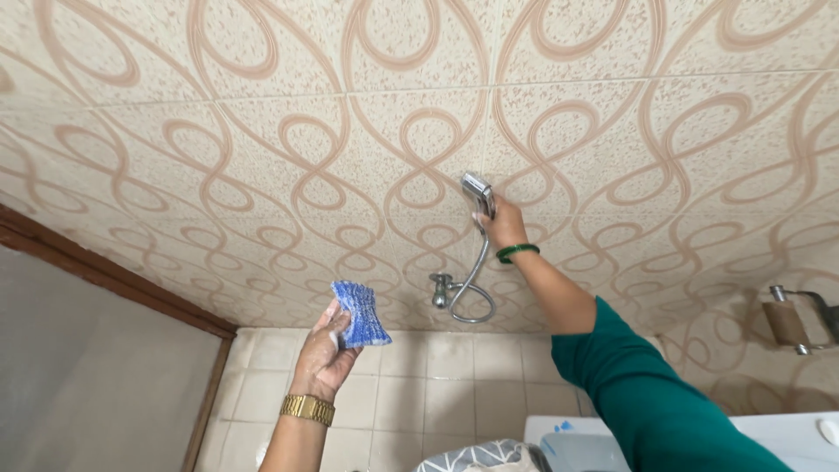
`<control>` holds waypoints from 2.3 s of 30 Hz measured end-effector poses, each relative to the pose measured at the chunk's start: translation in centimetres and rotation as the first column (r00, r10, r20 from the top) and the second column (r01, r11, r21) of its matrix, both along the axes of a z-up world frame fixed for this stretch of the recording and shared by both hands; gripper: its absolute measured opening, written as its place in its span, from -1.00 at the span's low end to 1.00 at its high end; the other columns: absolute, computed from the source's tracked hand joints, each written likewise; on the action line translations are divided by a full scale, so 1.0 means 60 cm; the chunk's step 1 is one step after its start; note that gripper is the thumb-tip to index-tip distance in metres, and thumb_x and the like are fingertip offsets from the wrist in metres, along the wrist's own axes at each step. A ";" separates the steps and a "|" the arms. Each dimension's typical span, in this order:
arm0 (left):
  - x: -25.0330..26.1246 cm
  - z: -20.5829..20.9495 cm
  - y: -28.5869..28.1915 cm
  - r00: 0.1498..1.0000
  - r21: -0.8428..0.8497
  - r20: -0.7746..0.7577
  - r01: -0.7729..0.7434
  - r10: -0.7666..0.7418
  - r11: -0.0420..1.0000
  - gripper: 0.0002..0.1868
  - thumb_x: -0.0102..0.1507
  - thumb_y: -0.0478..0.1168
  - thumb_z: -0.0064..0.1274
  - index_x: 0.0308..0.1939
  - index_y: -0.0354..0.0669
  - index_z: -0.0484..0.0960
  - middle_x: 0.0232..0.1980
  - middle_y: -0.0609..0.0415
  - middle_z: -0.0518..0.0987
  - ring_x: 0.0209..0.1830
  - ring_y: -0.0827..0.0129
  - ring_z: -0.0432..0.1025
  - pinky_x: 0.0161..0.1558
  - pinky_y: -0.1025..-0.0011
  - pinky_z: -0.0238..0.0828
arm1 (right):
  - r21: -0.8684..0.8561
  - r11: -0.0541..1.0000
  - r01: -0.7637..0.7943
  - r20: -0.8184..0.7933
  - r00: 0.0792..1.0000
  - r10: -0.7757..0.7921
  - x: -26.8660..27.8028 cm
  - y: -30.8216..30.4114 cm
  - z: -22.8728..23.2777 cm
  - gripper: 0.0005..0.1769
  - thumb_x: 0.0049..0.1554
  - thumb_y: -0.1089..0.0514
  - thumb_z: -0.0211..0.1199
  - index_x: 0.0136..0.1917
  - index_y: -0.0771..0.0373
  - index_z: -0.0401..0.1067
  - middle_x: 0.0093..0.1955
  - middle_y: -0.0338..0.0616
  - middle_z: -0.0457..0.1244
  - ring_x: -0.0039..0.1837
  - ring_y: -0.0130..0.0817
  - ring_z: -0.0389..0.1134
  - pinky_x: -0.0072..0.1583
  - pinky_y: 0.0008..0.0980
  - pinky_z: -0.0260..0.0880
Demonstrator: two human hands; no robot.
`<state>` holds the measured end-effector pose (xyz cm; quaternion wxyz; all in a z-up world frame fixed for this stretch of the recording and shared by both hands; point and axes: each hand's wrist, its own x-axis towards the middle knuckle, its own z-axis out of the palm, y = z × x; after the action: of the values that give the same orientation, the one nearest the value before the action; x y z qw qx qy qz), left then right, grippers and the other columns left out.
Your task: The person scrubs bathroom wall tiles with a sponge and by hand. The person then uses a handheld sprayer to wash their hands under the water stream and finishes by washing their hands in a sink.
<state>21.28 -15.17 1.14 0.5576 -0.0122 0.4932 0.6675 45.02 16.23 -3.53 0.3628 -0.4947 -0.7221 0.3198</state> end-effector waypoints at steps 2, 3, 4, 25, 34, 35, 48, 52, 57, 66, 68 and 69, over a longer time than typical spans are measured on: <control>0.000 0.003 0.004 1.000 -0.003 0.006 -0.002 0.002 1.000 -0.43 0.35 -0.36 -0.16 0.47 -0.08 0.31 0.20 -0.01 0.56 0.06 0.30 0.48 0.11 0.23 0.47 | 0.042 0.999 0.030 0.033 0.999 -0.031 0.004 -0.003 -0.015 -0.61 0.03 0.20 0.47 0.09 0.37 0.46 -0.20 0.06 0.36 -0.16 -0.09 0.40 -0.04 -0.19 0.42; -0.001 0.004 0.005 1.000 -0.013 0.002 0.000 0.000 1.000 -0.43 0.35 -0.36 -0.16 0.48 -0.07 0.31 0.20 -0.01 0.57 0.06 0.30 0.48 0.11 0.23 0.47 | 0.036 0.999 0.036 0.010 0.999 -0.036 0.006 -0.003 -0.023 -0.59 0.02 0.22 0.48 0.12 0.35 0.45 -0.15 0.05 0.37 -0.13 -0.11 0.41 -0.02 -0.21 0.43; -0.002 0.005 0.007 1.000 -0.023 -0.002 0.001 -0.001 1.000 -0.43 0.35 -0.36 -0.16 0.48 -0.07 0.31 0.20 -0.01 0.57 0.07 0.30 0.48 0.11 0.24 0.46 | 0.029 0.999 0.041 -0.013 0.999 -0.041 0.006 -0.003 -0.029 -0.57 0.02 0.23 0.48 0.14 0.33 0.45 -0.10 0.04 0.39 -0.09 -0.13 0.43 0.01 -0.23 0.44; -0.127 0.468 0.334 -0.292 0.667 -0.683 0.124 0.670 0.734 -0.48 0.36 -0.43 -0.14 0.44 -0.23 0.41 0.39 -0.16 0.46 0.39 0.07 0.37 0.46 0.15 0.24 | 0.950 0.243 -0.197 0.131 0.956 0.263 -0.237 -0.070 0.541 -0.55 0.29 0.36 0.11 0.44 0.21 0.32 0.53 -0.04 0.18 0.61 -0.04 0.14 0.62 -0.05 0.08; -0.436 0.647 0.469 -0.863 0.590 -0.335 0.121 0.378 0.799 -0.35 0.35 -0.41 -0.20 0.57 -0.09 0.42 0.63 -0.01 0.30 0.69 0.22 0.04 0.63 -0.07 -0.27 | 0.908 -0.025 -0.419 0.402 0.885 -0.236 -0.379 0.056 0.733 -0.27 0.36 -0.10 0.10 0.67 0.23 0.07 0.66 0.12 -0.04 0.69 0.03 -0.16 0.63 0.02 -0.31; -0.489 0.660 0.453 -0.857 0.588 -0.343 0.123 0.384 0.799 -0.35 0.35 -0.41 -0.20 0.57 -0.09 0.42 0.63 -0.01 0.30 0.69 0.22 0.04 0.63 -0.07 -0.27 | 0.901 0.022 -0.434 0.426 0.873 -0.240 -0.380 0.060 0.725 -0.24 0.38 -0.14 0.08 0.68 0.27 0.04 0.70 0.13 -0.06 0.70 0.00 -0.17 0.63 -0.01 -0.30; -0.540 0.559 0.422 -0.792 0.603 -0.354 0.213 0.497 0.769 -0.47 0.53 -0.36 -0.38 0.62 -0.23 0.11 0.69 -0.06 0.07 0.72 0.20 -0.10 0.73 0.15 -0.18 | 0.907 0.147 -0.393 0.420 0.836 -0.354 -0.408 0.038 0.728 -0.36 0.43 0.01 -0.05 0.70 0.24 0.11 0.74 0.05 -0.02 0.78 -0.10 -0.14 0.75 -0.08 -0.31; -0.702 0.602 0.380 -0.675 0.745 -0.580 -0.214 0.456 0.631 -0.48 0.54 -0.35 -0.38 0.62 -0.29 0.09 0.68 -0.14 0.07 0.71 0.14 -0.10 0.71 0.13 -0.15 | 0.904 0.005 -0.428 0.385 0.809 -0.445 -0.434 0.048 0.740 -0.26 0.44 -0.17 -0.06 0.71 0.32 0.12 0.74 0.11 -0.06 0.74 -0.07 -0.20 0.67 -0.05 -0.37; -0.571 0.523 0.455 -0.666 0.730 -0.544 -0.076 0.510 0.679 -0.48 0.56 -0.33 -0.37 0.61 -0.38 0.07 0.67 -0.24 0.06 0.70 0.06 -0.09 0.70 0.10 -0.12 | 0.871 0.272 -0.408 0.483 0.810 -0.332 -0.440 0.038 0.736 -0.24 0.43 -0.18 -0.22 0.74 0.25 -0.05 0.79 0.03 -0.26 0.76 -0.14 -0.38 0.67 -0.07 -0.49; -0.686 0.434 0.398 -0.537 0.702 -0.712 -0.515 0.453 0.492 -0.46 0.59 -0.30 -0.36 0.61 -0.53 0.02 0.66 -0.42 0.04 0.69 -0.07 -0.08 0.66 0.05 -0.06 | 0.871 0.190 -0.453 0.485 0.730 -0.482 -0.431 0.047 0.732 -0.21 0.42 -0.17 -0.24 0.78 0.25 -0.06 0.79 0.03 -0.28 0.76 -0.14 -0.39 0.68 -0.07 -0.48; -0.670 0.391 0.386 -0.433 0.635 -0.765 -0.632 0.476 0.444 -0.45 0.59 -0.28 -0.37 0.60 -0.56 0.01 0.65 -0.45 0.04 0.66 -0.08 -0.06 0.63 0.04 -0.05 | 0.830 0.210 -0.516 0.555 0.729 -0.401 -0.446 0.049 0.723 -0.21 0.44 -0.21 -0.21 0.75 0.29 -0.04 0.78 0.08 -0.25 0.75 -0.10 -0.36 0.67 -0.06 -0.47; -0.636 0.371 0.397 -0.421 0.640 -0.763 -0.596 0.490 0.485 -0.46 0.60 -0.27 -0.37 0.60 -0.57 0.01 0.64 -0.46 0.04 0.64 -0.09 -0.05 0.61 0.04 -0.04 | 0.783 0.206 -0.587 0.621 0.721 -0.309 -0.455 0.046 0.721 -0.21 0.46 -0.25 -0.19 0.72 0.33 -0.01 0.76 0.12 -0.23 0.73 -0.07 -0.32 0.65 -0.05 -0.46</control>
<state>-16.87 8.63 23.38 -0.3717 0.1722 0.6606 0.6292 17.75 19.02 39.74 0.2652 -0.1569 -0.8762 -0.3705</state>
